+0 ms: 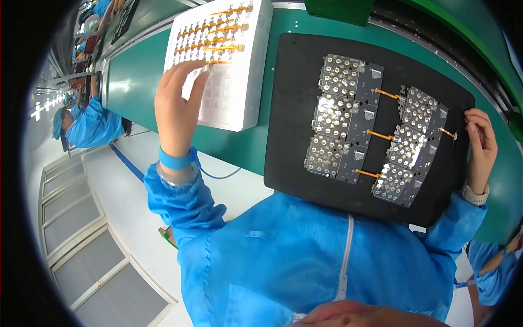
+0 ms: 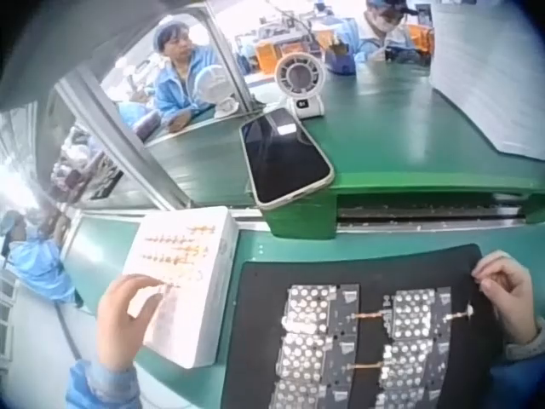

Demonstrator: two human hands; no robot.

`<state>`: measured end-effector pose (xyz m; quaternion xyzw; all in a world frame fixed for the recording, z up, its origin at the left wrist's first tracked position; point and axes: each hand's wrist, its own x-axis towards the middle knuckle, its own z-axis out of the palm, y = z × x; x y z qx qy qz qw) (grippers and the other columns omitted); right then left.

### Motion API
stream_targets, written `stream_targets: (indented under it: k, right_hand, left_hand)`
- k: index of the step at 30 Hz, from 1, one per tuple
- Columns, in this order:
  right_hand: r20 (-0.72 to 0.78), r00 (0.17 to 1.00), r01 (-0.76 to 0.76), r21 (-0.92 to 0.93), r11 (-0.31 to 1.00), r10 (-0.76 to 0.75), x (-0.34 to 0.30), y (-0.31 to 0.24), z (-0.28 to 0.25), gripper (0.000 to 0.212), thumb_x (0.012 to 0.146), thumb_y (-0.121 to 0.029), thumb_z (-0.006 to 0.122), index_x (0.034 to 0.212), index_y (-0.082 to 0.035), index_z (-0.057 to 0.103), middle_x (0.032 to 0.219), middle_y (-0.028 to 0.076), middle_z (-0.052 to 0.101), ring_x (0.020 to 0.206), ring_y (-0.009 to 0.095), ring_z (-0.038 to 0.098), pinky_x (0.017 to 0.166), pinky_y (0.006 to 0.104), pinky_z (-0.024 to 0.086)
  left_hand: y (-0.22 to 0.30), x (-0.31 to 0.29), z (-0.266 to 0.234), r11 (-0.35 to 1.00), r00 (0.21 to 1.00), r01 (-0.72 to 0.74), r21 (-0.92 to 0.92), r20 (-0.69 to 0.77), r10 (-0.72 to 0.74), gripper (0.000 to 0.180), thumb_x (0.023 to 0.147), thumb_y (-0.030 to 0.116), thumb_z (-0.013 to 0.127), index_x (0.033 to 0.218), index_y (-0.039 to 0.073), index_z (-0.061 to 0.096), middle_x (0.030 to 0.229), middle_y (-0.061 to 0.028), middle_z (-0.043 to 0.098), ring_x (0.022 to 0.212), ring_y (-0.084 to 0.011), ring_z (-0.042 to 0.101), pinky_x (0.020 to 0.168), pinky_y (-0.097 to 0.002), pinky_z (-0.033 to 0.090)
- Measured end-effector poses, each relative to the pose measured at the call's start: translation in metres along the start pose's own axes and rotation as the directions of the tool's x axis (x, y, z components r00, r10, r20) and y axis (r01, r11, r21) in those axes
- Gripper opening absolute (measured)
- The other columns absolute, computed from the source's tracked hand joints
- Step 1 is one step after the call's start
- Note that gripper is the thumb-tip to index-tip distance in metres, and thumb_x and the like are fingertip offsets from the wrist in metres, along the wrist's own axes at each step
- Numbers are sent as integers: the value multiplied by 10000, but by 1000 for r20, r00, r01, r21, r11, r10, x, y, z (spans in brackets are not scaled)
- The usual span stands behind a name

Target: The person assembles electronic components by hand, connecting flexible cables to printed circuit boards.

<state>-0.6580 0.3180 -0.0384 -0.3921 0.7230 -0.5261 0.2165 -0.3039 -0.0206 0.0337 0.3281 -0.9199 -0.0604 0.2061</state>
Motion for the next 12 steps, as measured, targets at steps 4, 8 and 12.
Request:
stream_targets:
  k: [4,8,12]
  right_hand:
    - [-81,997,-8,-38,999,5,-7,-7,5,112,905,-8,529,987,15,602,1105,95,562,1005,148,536,901,257,414]
    - [-186,983,-13,-47,999,5,-26,-17,6,102,909,-19,529,971,18,602,1072,102,576,995,165,544,907,274,421]
    - [-229,973,-46,-61,997,31,-43,-20,7,100,908,-29,534,966,11,604,1075,108,578,999,184,546,923,285,411]
  left_hand:
    - [-15,15,8,976,976,-217,2,-3,217,201,750,-7,686,946,27,664,932,-89,655,845,-231,598,766,-323,465]
    - [-23,32,13,939,934,-341,-44,94,344,160,727,-8,691,882,25,670,891,-78,649,862,-241,585,761,-320,464]
    - [-30,38,15,932,918,-353,-82,164,361,144,741,-2,679,881,30,674,902,-79,654,873,-242,583,781,-318,462]
